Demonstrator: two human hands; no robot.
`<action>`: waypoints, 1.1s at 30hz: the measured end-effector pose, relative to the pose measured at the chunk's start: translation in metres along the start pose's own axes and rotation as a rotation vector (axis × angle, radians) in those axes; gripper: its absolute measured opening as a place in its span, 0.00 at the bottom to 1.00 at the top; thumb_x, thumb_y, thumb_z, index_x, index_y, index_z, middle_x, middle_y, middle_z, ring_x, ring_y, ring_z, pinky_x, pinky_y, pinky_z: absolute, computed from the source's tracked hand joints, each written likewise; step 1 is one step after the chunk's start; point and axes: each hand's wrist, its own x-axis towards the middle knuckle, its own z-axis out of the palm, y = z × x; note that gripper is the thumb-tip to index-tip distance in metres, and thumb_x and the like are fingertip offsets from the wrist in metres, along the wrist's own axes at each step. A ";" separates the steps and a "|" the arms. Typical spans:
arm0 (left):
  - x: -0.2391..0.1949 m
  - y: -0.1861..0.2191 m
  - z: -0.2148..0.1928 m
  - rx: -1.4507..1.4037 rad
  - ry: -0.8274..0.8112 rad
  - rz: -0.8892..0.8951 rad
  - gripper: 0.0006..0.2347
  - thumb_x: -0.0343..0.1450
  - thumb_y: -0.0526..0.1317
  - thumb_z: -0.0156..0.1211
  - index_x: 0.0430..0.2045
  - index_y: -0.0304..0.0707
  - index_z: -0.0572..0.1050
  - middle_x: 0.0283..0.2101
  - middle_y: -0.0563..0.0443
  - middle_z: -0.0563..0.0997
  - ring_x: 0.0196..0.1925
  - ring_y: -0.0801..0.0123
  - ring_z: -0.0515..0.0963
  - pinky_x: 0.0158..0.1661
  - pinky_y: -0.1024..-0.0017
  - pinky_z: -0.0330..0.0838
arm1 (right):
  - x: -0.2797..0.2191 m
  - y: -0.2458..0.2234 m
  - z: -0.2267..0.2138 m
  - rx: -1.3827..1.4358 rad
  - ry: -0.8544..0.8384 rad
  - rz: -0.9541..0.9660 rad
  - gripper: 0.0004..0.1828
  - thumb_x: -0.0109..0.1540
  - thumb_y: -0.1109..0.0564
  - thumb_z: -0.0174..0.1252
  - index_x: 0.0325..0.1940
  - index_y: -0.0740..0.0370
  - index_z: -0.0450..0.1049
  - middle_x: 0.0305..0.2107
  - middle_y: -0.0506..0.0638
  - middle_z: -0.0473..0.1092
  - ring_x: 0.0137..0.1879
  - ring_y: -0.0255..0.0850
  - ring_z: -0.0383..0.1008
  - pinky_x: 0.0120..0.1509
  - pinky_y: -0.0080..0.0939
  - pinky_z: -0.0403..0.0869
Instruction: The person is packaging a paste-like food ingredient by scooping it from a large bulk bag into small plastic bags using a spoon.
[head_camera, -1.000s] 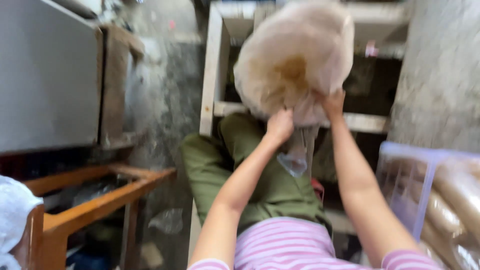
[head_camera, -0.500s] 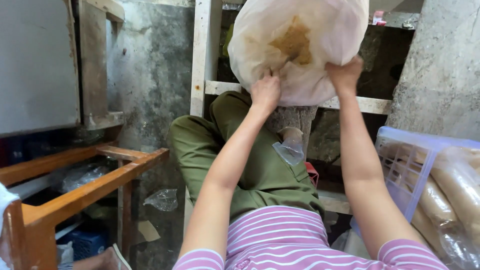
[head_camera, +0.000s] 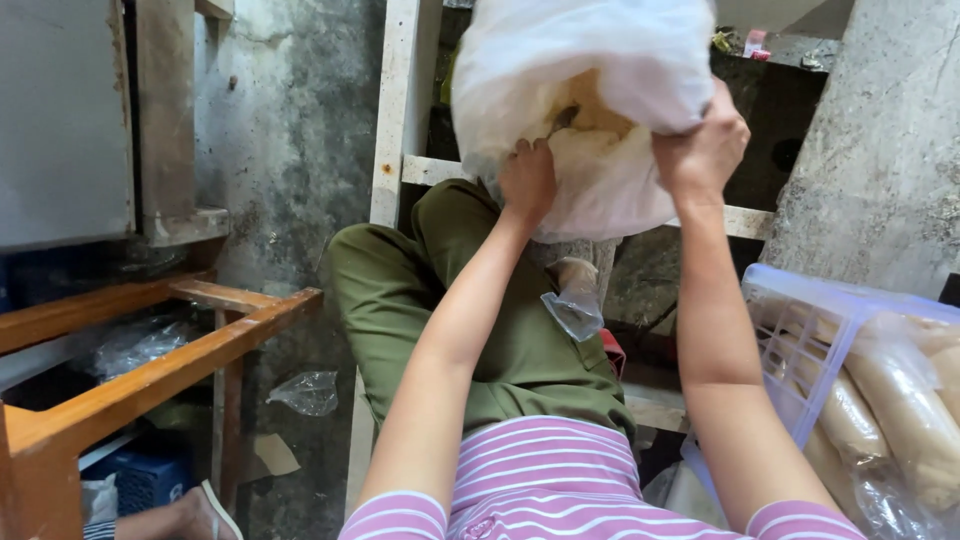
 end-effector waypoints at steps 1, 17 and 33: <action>0.000 0.000 -0.007 -0.002 0.001 -0.002 0.10 0.64 0.31 0.60 0.37 0.40 0.75 0.41 0.42 0.75 0.36 0.51 0.79 0.24 0.55 0.76 | -0.001 -0.012 -0.002 -0.001 -0.001 -0.003 0.24 0.49 0.62 0.67 0.49 0.68 0.74 0.33 0.58 0.78 0.36 0.50 0.81 0.31 0.45 0.83; 0.033 -0.038 0.025 -0.936 -0.206 -0.260 0.18 0.62 0.29 0.45 0.39 0.44 0.81 0.45 0.51 0.83 0.47 0.60 0.81 0.43 0.68 0.72 | 0.026 0.031 0.019 -0.043 -0.158 0.279 0.26 0.45 0.51 0.66 0.46 0.59 0.73 0.35 0.57 0.77 0.39 0.57 0.78 0.39 0.56 0.77; 0.007 -0.026 -0.089 -0.852 -0.277 -0.124 0.16 0.62 0.31 0.48 0.39 0.41 0.81 0.39 0.37 0.82 0.48 0.44 0.80 0.49 0.52 0.72 | -0.090 -0.114 -0.133 0.496 -0.868 -0.347 0.11 0.58 0.53 0.59 0.36 0.61 0.80 0.37 0.65 0.75 0.55 0.68 0.68 0.60 0.66 0.63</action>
